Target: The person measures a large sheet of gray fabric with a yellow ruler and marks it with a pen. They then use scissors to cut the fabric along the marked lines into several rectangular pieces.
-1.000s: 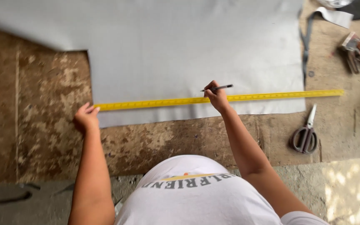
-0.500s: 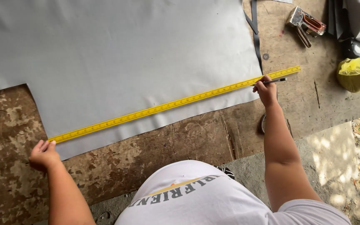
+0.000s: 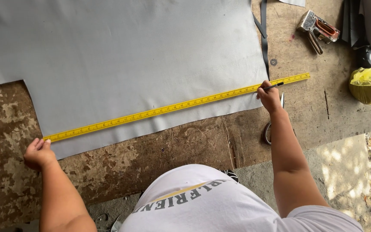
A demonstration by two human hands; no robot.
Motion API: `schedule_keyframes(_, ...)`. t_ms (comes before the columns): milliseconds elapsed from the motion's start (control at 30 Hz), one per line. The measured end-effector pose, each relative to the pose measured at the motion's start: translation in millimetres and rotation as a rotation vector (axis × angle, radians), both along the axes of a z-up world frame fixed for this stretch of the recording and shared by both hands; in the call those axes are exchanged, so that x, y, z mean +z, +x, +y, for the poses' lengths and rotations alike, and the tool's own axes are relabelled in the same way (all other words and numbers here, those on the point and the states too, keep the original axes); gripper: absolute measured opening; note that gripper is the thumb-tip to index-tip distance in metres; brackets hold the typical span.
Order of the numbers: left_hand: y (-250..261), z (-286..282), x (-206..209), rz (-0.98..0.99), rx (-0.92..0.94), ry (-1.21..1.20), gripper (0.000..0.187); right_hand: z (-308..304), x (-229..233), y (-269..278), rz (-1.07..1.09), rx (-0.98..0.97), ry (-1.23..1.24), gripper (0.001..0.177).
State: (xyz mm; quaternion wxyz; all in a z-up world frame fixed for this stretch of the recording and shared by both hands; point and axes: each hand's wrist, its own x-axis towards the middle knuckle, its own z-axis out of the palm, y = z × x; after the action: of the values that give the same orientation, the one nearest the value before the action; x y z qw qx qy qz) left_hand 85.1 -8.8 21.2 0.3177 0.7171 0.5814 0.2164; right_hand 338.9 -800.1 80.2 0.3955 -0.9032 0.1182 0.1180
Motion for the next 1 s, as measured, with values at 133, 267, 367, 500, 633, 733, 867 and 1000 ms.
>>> schedule_keyframes(133, 7.0, -11.7, 9.8, -0.15, 0.152, -0.206, 0.045, 26.8, 25.5, -2.9, 0.111, 0.035, -0.09, 0.009)
schedule_keyframes(267, -6.2, -72.1, -9.0, -0.155, -0.108, 0.069, 0.053, 63.1, -1.3, -10.4, -0.348, 0.481, -0.106, 0.021)
schedule_keyframes(367, -20.8, -150.9, -57.5, -0.356, -0.326, 0.035, 0.034, 89.3, -33.5, -19.7, -0.498, 0.752, -0.208, 0.031)
schedule_keyframes(500, -23.1, -254.4, -101.6, -0.465, -0.63, -0.763, 0.037, 153.7, -20.0, -42.3, -0.383, 0.733, -0.041, 0.04)
schedule_keyframes(633, -16.7, -275.0, -40.2, -0.513, -0.442, -1.109, 0.056, 263.2, 26.9, -107.1, 0.297, 0.218, 0.524, 0.019)
schedule_keyframes(733, -25.2, -249.5, 27.7, -0.826, -0.228, -1.105, 0.046, 320.9, 52.6, -160.3, -0.311, 0.856, 0.537, 0.023)
schedule_keyframes(867, -43.2, -171.3, 179.4, -1.144, -0.13, -0.719, 0.026, 379.1, 152.8, -214.7, -0.551, 0.996, 0.546, 0.02)
schedule_keyframes(1000, -103.4, -35.8, 262.2, -1.206, 0.036, -0.19, 0.041, 379.4, 141.7, -206.7, -0.664, 1.056, 0.534, 0.016)
